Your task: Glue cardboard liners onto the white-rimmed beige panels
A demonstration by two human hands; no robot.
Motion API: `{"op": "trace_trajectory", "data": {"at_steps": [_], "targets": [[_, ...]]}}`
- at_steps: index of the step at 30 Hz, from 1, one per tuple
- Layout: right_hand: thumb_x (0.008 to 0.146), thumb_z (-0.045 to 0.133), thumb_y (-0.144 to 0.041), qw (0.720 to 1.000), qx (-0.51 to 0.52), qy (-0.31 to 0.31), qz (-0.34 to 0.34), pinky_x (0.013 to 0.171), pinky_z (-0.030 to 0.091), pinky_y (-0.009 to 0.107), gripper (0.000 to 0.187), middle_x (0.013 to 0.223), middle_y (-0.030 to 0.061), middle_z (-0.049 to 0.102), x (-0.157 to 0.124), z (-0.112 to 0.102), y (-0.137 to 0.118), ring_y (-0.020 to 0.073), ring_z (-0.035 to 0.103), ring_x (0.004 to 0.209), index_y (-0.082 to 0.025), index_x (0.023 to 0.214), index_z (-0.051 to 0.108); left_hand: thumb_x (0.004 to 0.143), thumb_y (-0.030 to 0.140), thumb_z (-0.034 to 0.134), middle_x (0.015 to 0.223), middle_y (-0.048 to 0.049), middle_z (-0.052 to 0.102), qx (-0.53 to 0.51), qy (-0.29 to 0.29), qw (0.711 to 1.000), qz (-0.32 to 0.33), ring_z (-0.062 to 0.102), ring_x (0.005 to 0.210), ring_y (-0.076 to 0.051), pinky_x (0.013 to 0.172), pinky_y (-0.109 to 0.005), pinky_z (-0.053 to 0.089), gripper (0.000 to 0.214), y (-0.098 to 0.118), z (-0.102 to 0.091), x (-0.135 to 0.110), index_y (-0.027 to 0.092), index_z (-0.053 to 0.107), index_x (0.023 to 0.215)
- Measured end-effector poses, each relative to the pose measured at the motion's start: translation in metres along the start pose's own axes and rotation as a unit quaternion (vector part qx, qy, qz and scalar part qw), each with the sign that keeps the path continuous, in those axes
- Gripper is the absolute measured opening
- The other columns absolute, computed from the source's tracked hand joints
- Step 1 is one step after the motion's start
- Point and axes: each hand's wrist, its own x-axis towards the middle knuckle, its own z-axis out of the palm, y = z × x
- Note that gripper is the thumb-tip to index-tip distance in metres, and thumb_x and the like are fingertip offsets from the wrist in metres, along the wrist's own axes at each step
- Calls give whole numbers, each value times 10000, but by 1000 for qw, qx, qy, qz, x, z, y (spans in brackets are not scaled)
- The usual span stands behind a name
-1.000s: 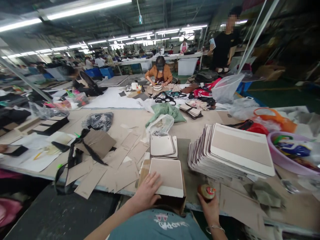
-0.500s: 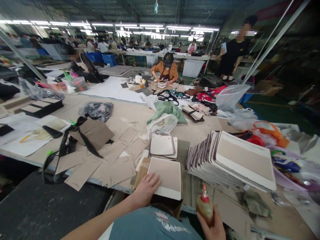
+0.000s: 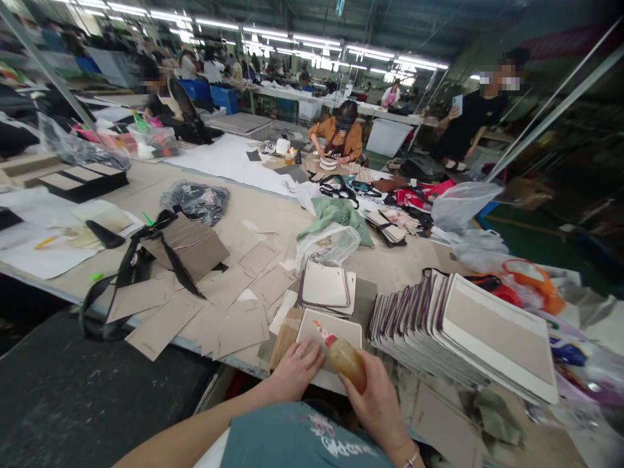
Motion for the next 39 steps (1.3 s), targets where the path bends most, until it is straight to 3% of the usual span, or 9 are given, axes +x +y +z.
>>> {"op": "trace_trajectory", "data": {"at_steps": [8,21,31,39], "targets": [[889,478,-372,998,-46,-31,-8,771,495,403,320,979,94,517,23,9,-19,251,546,880,-223,1170,444,911,361,352,1344,-134,436,-13,12,1000,15,318,1255,-332,983,-484,304,504,-1,-9,-1,192,331,1386],[820,506,-339,993,12,-70,99,807,439,348,270,967,70,596,38,7,-34,233,567,887,-208,1056,510,925,335,352,1313,-125,469,-18,-5,1000,7,332,1266,-325,975,-472,319,468,0,-13,1,207,354,1376],[746,563,-392,961,75,-130,234,630,392,270,207,693,-20,610,54,5,-30,184,559,668,-230,875,559,913,309,368,1328,-123,456,-30,-25,999,2,313,1281,-349,991,-506,310,488,1,-11,3,194,341,1387],[721,562,-368,935,160,-141,283,605,365,254,185,708,-19,619,60,7,-10,169,549,674,-205,808,578,881,235,366,1392,-106,419,0,-29,999,-14,328,1267,-326,1004,-487,293,536,0,4,3,216,304,1413]]}}
